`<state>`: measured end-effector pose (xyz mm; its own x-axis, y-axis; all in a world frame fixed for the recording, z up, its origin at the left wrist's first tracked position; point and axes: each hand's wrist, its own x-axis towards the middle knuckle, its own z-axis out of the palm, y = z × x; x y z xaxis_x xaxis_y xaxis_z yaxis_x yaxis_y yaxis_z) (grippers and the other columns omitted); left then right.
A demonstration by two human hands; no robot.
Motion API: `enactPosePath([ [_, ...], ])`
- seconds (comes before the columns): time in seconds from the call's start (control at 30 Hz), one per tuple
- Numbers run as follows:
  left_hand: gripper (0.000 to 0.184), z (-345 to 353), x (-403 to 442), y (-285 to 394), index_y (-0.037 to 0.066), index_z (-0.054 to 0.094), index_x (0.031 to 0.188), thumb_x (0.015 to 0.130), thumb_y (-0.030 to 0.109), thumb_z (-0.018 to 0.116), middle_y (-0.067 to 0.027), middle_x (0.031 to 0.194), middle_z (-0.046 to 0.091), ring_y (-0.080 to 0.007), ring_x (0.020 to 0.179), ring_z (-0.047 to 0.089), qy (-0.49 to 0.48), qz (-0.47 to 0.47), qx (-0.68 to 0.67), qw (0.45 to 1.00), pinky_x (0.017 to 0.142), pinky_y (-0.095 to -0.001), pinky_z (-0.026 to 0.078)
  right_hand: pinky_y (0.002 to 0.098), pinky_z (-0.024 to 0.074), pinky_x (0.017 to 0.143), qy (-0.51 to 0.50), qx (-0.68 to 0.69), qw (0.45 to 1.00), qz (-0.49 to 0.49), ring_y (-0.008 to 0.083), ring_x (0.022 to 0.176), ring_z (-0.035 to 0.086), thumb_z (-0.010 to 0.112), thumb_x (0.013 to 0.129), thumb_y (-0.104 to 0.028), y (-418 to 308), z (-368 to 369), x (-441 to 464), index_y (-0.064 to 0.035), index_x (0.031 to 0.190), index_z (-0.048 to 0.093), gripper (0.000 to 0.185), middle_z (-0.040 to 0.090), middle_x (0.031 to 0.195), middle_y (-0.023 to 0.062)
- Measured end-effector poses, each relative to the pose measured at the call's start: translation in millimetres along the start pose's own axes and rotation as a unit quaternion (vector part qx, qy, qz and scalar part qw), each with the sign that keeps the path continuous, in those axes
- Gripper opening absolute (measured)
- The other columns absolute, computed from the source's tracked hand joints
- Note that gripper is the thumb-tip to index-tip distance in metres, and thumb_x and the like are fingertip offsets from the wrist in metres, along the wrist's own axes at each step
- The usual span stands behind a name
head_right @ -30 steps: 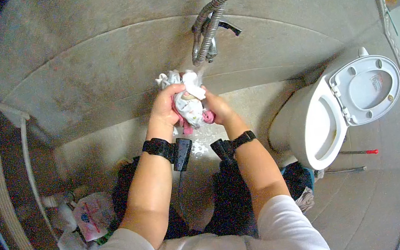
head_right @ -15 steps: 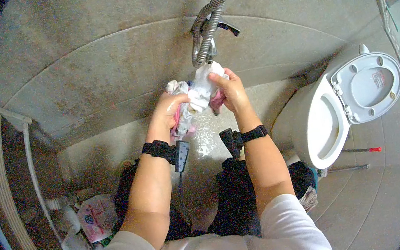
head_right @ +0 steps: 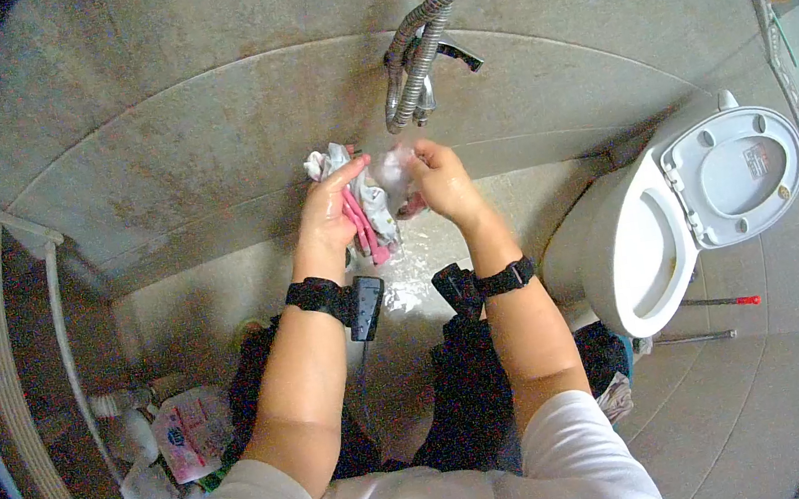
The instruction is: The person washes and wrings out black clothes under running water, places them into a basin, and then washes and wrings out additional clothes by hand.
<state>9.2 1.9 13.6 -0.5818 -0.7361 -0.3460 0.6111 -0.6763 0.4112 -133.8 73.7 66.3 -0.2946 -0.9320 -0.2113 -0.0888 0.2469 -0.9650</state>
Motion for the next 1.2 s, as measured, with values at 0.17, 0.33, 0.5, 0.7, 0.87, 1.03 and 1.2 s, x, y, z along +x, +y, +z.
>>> enactPosePath([
  [0.17,0.026,17,-9,-7,0.008,0.058,0.099,0.076,0.005,0.07,-0.0042,0.089,0.06,-0.0193,0.081,0.059,0.054,0.007,-0.024,0.998,0.069,-0.0339,0.049,0.0273,0.0427,0.04,-0.001,-0.157,0.987,-0.018,0.0135,0.048,0.055,0.068,0.081,-0.026,-9,25,-13,-0.0008,0.097,0.057,0.032,0.059,0.069,0.0072],
  [0.33,0.027,13,-4,-7,0.007,0.057,0.099,0.076,0.003,0.069,-0.0074,0.089,0.061,-0.0207,0.078,0.061,-0.008,-0.006,-0.031,0.999,0.065,-0.0354,0.052,0.0245,0.0412,0.037,0.029,0.005,0.999,-0.014,0.0108,0.044,0.052,0.065,0.084,-0.022,-4,14,-9,-0.0051,0.097,0.059,0.022,0.057,0.063,0.0015],
  [0.5,0.03,19,-11,-5,0.005,0.055,0.102,0.075,0.0,0.068,-0.0084,0.086,0.062,-0.0198,0.071,0.063,-0.07,0.002,0.047,0.996,0.06,-0.0337,0.054,0.0276,0.0461,0.035,0.021,0.117,0.993,-0.006,0.0117,0.047,0.054,0.054,0.089,-0.021,0,4,-5,-0.0071,0.097,0.059,0.017,0.06,0.075,0.0019],
  [0.7,0.03,9,-1,-5,0.002,0.057,0.1,0.072,0.0,0.068,-0.0085,0.085,0.062,-0.0194,0.072,0.062,-0.018,-0.009,0.04,0.999,0.059,-0.033,0.052,0.0274,0.0473,0.039,0.053,0.137,0.989,-0.003,0.0132,0.049,0.055,0.053,0.089,-0.024,-13,2,-10,-0.0068,0.095,0.058,0.019,0.059,0.076,0.0022],
  [0.87,0.025,14,-8,-5,0.003,0.058,0.097,0.073,0.002,0.066,-0.0088,0.087,0.063,-0.0212,0.077,0.062,-0.027,0.016,0.054,0.998,0.068,-0.0348,0.051,0.025,0.0426,0.04,0.082,0.075,0.994,-0.013,0.0122,0.048,0.053,0.052,0.089,-0.03,-8,15,-8,-0.0064,0.09,0.057,0.024,0.057,0.072,0.0027],
  [1.03,0.028,5,-1,0,0.003,0.057,0.102,0.075,0.007,0.06,-0.0104,0.092,0.063,-0.0238,0.079,0.061,-0.036,-0.045,-0.024,0.998,0.072,-0.0372,0.051,0.0257,0.0428,0.039,0.112,-0.038,0.991,-0.061,0.0126,0.045,0.054,0.043,0.094,-0.042,-3,-1,0,-0.0045,0.086,0.055,0.04,0.056,0.062,0.0033],
  [1.2,0.032,4,-4,3,0.004,0.055,0.107,0.075,0.007,0.054,-0.0111,0.091,0.063,-0.0247,0.077,0.061,-0.065,-0.081,-0.042,0.994,0.068,-0.0401,0.051,0.0262,0.0431,0.038,0.131,0.07,0.988,-0.042,0.0132,0.045,0.054,0.041,0.095,-0.039,-5,-12,-6,-0.0059,0.085,0.055,0.038,0.057,0.064,0.0033],
])
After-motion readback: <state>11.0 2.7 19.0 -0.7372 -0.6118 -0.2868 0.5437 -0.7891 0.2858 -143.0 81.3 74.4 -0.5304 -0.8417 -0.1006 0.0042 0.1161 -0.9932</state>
